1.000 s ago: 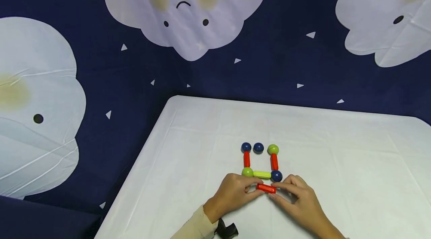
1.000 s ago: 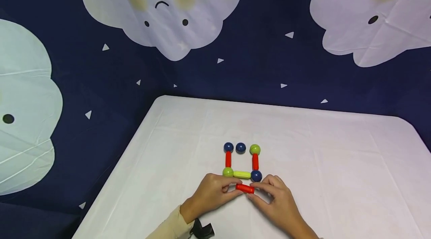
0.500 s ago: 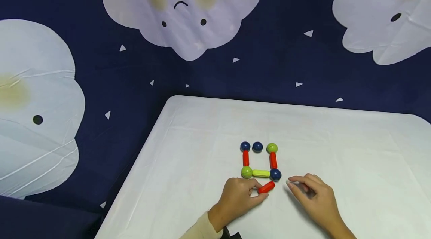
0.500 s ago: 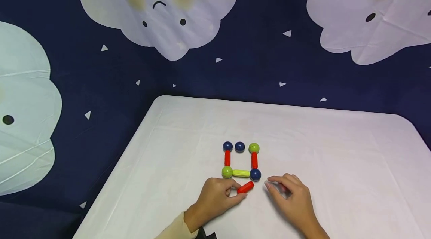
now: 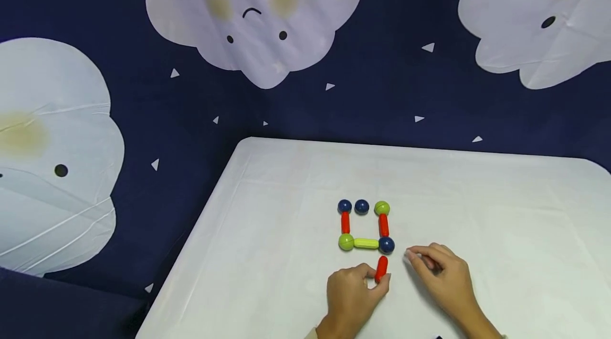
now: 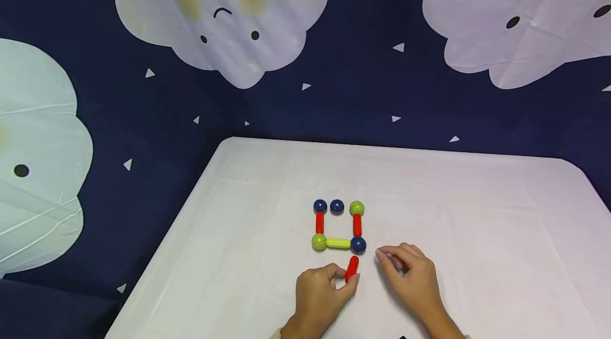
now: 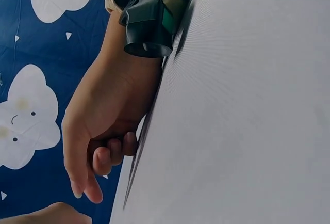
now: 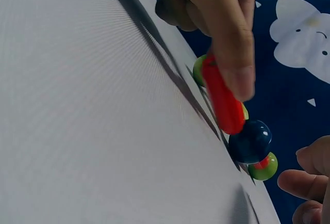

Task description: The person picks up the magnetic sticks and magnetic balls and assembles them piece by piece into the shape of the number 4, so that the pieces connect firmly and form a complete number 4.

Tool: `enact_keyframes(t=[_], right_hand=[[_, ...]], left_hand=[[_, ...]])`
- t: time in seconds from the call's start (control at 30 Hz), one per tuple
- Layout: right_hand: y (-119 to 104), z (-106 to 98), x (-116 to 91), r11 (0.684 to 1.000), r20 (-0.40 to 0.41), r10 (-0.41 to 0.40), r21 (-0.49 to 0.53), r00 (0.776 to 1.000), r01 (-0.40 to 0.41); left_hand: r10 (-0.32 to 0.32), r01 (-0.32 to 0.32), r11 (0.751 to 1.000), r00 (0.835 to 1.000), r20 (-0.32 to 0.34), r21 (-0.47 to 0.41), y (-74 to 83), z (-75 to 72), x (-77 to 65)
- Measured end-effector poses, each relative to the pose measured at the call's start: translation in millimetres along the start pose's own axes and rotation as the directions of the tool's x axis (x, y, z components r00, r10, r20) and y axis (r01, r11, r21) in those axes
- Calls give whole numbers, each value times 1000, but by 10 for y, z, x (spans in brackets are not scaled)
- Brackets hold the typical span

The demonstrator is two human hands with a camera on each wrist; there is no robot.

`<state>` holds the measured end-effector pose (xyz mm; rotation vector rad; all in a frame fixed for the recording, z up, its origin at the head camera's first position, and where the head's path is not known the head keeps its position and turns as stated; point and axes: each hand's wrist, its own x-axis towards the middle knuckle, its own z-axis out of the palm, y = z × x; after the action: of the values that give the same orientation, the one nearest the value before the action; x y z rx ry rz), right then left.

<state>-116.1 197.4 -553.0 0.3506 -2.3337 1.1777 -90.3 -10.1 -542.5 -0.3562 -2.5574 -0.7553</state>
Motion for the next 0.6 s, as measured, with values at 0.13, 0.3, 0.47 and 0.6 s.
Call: enact_keyframes(t=[0.13, 0.3, 0.47, 0.6], right_hand=[[-9, -6, 0, 1000, -1, -18, 0, 1000, 18], [-11, 3, 2, 1000, -15, -24, 2, 1000, 24], [-2, -3, 10, 1000, -16, -24, -10, 1000, 24], [-1, 6, 9, 1000, -6, -24, -11, 1000, 24]], left_hand=[[76, -72, 997, 991, -109, 33, 51, 36, 10], [90, -83, 994, 989, -117, 67, 72, 63, 31], [78, -74, 995, 995, -65, 63, 68, 96, 38], [84, -83, 996, 996, -18, 30, 61, 88, 24]])
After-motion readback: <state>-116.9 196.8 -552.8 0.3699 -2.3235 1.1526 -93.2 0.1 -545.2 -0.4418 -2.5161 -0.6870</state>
